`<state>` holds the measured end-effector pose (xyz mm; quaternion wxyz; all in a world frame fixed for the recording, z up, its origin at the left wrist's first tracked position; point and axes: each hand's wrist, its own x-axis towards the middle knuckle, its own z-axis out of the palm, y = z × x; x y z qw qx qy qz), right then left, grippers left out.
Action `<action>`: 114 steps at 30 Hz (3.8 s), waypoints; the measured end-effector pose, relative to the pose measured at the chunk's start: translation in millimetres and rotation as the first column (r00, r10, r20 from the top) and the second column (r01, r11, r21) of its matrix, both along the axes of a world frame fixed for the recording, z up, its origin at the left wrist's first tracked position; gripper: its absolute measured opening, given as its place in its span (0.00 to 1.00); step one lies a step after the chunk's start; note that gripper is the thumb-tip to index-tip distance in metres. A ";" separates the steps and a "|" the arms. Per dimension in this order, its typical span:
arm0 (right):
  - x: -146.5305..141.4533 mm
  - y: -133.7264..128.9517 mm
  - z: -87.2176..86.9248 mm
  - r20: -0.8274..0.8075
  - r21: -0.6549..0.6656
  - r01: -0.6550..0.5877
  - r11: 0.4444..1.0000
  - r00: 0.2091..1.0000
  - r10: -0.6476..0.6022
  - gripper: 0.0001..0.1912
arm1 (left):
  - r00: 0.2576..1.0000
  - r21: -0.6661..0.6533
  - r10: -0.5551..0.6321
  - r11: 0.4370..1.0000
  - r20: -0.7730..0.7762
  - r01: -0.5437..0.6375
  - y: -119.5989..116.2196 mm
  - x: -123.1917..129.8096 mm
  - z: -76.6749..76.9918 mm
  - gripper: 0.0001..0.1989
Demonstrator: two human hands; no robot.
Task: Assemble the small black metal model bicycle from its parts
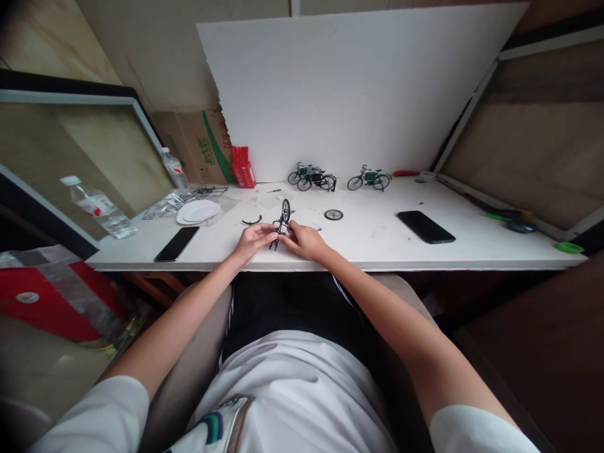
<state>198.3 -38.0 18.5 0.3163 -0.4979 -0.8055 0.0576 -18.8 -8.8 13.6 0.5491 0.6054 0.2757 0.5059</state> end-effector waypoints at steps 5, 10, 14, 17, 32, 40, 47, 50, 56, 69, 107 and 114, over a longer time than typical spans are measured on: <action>-0.3 0.4 -0.1 0.010 -0.005 0.005 1.000 1.000 -0.005 0.19 | 1.000 -0.002 0.004 1.000 0.000 -0.004 -1.0 0.7 0.5 0.24; -1.4 -0.9 1.3 0.024 -0.009 0.011 1.000 1.000 -0.010 0.18 | 1.000 0.009 0.010 1.000 -0.009 -0.010 -0.8 0.4 -0.4 0.23; -2.0 -1.7 2.1 0.025 -0.018 0.013 1.000 1.000 -0.012 0.18 | 1.000 0.013 0.009 1.000 -0.014 -0.009 0.1 0.2 -1.8 0.23; -1.9 -1.6 1.7 0.032 -0.008 0.013 1.000 0.999 -0.013 0.18 | 1.000 0.013 0.008 1.000 -0.014 -0.008 0.2 0.4 -1.9 0.23; -0.8 0.1 0.7 0.052 -0.028 0.014 1.000 0.999 -0.013 0.17 | 0.999 0.020 0.002 1.000 -0.046 -0.001 0.6 0.1 -1.5 0.23; -0.9 0.5 0.2 0.045 -0.024 0.006 1.000 0.999 -0.005 0.16 | 0.998 0.026 0.005 1.000 -0.058 -0.003 0.9 0.1 -2.5 0.23; -1.3 -0.1 1.1 0.061 -0.027 0.007 1.000 0.998 -0.006 0.15 | 0.997 0.032 0.000 0.999 -0.081 0.002 1.8 0.1 -2.4 0.25; -1.7 -0.6 1.9 0.080 -0.032 0.018 0.999 0.997 -0.015 0.16 | 0.997 0.033 0.002 0.999 -0.079 0.001 2.7 0.4 -3.2 0.25; -2.2 -1.5 2.9 0.092 -0.041 0.025 0.999 0.996 -0.021 0.16 | 0.996 0.046 0.005 0.999 -0.094 -0.001 3.3 0.4 -4.1 0.25; -3.0 -2.3 4.3 0.088 -0.052 0.026 0.998 0.996 -0.021 0.16 | 0.995 0.048 -0.010 0.999 -0.097 0.014 3.9 0.1 -4.1 0.24; -1.2 -1.0 3.7 0.130 -0.045 0.007 0.999 0.992 -0.001 0.15 | 0.992 0.058 0.000 0.998 -0.126 0.008 1.9 1.9 -4.2 0.24; -0.4 0.0 1.8 0.119 -0.033 -0.001 0.999 0.993 0.005 0.16 | 0.991 0.067 0.006 0.998 -0.135 0.004 1.7 2.4 -4.4 0.24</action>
